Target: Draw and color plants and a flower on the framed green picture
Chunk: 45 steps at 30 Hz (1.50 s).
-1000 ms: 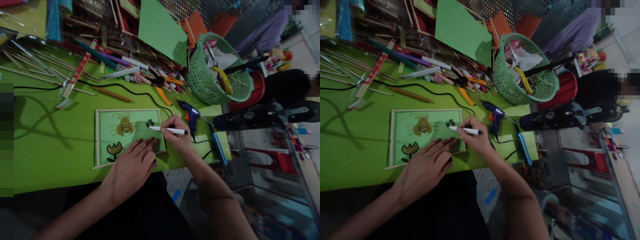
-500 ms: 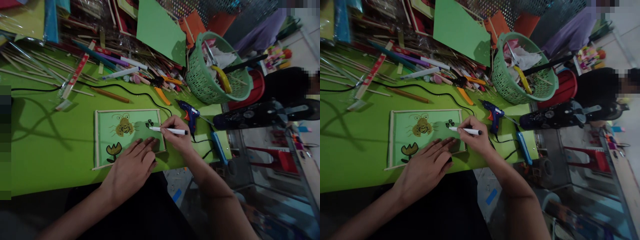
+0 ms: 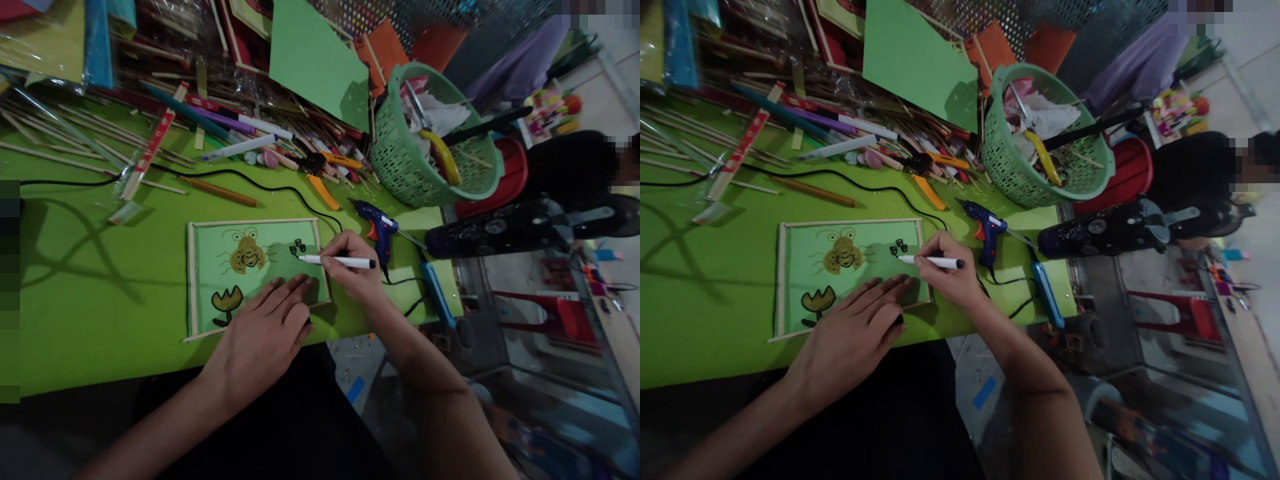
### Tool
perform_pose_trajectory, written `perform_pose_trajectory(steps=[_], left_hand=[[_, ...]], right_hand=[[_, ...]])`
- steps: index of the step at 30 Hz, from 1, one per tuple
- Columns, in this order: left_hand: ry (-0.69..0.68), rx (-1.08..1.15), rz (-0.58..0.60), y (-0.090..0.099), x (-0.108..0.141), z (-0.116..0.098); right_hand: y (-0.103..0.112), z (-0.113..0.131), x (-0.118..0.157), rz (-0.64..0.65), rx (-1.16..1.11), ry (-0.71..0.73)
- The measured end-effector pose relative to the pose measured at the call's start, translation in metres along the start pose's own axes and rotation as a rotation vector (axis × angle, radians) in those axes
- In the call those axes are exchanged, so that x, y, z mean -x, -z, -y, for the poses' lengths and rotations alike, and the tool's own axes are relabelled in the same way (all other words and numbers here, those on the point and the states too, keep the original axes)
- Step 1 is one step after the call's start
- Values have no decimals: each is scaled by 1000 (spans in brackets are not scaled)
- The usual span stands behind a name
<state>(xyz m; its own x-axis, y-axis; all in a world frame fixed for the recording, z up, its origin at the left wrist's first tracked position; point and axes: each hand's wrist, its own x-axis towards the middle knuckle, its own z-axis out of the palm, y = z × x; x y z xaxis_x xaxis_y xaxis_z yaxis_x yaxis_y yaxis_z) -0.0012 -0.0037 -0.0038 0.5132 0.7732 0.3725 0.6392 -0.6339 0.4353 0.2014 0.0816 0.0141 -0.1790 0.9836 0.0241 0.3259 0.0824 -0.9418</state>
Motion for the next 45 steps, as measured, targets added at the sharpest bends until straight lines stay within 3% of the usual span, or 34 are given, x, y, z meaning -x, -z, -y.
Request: perform_pose_trajectory(steps=[20, 30, 45], left_hand=[[-1, -11, 12, -1, 1, 0], [-6, -17, -15, 1, 0, 0], [-5, -25, -15, -1, 0, 0]], right_hand=[[3, -2, 0, 18, -39, 29], [3, -16, 0, -9, -133, 43], [-3, -1, -3, 22, -59, 43]])
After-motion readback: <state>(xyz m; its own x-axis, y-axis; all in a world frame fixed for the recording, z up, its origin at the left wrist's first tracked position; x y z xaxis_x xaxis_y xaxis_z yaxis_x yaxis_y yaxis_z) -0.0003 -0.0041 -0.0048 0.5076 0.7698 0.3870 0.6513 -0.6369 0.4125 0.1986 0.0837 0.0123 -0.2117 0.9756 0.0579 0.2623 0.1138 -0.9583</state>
